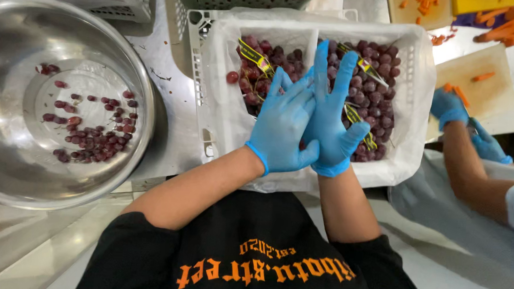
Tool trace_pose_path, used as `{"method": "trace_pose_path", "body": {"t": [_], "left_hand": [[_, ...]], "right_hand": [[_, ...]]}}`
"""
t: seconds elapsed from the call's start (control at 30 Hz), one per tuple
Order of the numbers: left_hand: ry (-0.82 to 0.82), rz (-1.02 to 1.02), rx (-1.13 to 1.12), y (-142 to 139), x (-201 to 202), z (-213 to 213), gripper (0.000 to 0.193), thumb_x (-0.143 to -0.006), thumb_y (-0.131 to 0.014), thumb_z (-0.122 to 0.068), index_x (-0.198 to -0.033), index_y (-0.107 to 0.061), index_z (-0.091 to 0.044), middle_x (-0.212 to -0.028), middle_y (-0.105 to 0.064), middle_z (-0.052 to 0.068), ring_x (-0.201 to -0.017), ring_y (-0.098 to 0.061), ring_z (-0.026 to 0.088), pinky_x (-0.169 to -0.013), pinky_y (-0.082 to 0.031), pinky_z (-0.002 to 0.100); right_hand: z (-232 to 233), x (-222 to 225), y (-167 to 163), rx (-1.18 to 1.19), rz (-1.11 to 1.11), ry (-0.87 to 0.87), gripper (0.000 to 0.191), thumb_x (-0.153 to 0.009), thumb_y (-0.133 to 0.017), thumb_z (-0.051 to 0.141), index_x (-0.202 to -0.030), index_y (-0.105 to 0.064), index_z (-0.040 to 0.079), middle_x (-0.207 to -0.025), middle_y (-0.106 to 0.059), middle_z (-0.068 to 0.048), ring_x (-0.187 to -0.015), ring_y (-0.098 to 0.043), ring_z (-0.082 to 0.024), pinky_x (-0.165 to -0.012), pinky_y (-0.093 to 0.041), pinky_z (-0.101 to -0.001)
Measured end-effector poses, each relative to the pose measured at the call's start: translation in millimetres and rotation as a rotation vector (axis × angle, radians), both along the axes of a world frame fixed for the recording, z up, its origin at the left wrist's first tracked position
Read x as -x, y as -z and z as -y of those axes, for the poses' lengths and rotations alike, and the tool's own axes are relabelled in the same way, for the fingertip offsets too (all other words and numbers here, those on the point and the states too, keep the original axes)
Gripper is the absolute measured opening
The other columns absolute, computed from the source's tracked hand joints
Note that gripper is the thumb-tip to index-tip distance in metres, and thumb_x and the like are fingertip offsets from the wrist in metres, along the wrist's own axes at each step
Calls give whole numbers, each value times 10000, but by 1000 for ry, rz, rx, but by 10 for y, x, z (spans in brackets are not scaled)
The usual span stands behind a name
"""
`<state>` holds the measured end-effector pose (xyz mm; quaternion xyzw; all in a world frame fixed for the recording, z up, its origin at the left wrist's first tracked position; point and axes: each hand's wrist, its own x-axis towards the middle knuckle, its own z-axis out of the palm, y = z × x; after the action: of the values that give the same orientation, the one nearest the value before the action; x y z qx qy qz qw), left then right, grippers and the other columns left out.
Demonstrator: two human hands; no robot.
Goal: The person picks grape bunches from a foam tray, trims stems and loose grapes off with small scissors, and places the trimmed grapes back into the tray while dropping loose grapes into a metal bowl. A coworker beside them cuts carrots on a cutting board.
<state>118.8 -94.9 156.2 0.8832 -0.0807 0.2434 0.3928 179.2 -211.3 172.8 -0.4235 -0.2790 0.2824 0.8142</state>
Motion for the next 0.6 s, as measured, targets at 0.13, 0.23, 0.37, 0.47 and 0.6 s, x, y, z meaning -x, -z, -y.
{"method": "trace_pose_path", "body": {"t": [0.13,0.23,0.37,0.47,0.6], "left_hand": [[-55,-37,189,8,96,14,784,-843,-663,-288,-1506,-417,49,-1590,-401,251,-1586,-261,404,-1313,-131,637],[-121,-81,197,15,135,35,915,-844,-685,-324,-1607,-315,20,-1694,-284,269,-1611,-185,438,-1284,-83,666],[52,-235,-85,91,111,76,934,-698,-725,-470,-1469,-409,-47,-1564,-392,195,-1497,-321,387,-1166,-10,763],[76,-163,-62,135,68,43,974,-669,-710,-512,-1449,-465,17,-1511,-469,244,-1409,-424,404,-1204,-61,729],[70,-281,-99,81,93,-196,515,-760,-679,-355,-1199,-685,-85,-1263,-676,117,-1280,-578,316,-1222,-123,685]], "right_hand": [[90,-69,-71,88,117,73,1094,-859,-523,869,-1655,-18,313,-1778,78,-45,-1634,-95,-334,-1318,-168,-603],[117,-69,-93,91,154,177,1121,-825,-522,862,-1625,9,284,-1743,134,-11,-1639,-69,-360,-1277,-239,-695],[134,23,-33,144,240,140,1120,-869,-445,901,-1677,-60,229,-1765,94,-26,-1634,-41,-189,-1295,-183,-577],[159,30,62,207,261,35,1117,-889,-412,912,-1688,-120,188,-1772,63,-26,-1564,-292,-225,-1328,-247,-542],[132,-147,167,272,317,-150,899,-1009,-548,704,-1652,-373,101,-1768,-297,-90,-1432,-522,-231,-1272,-346,-466]]}}
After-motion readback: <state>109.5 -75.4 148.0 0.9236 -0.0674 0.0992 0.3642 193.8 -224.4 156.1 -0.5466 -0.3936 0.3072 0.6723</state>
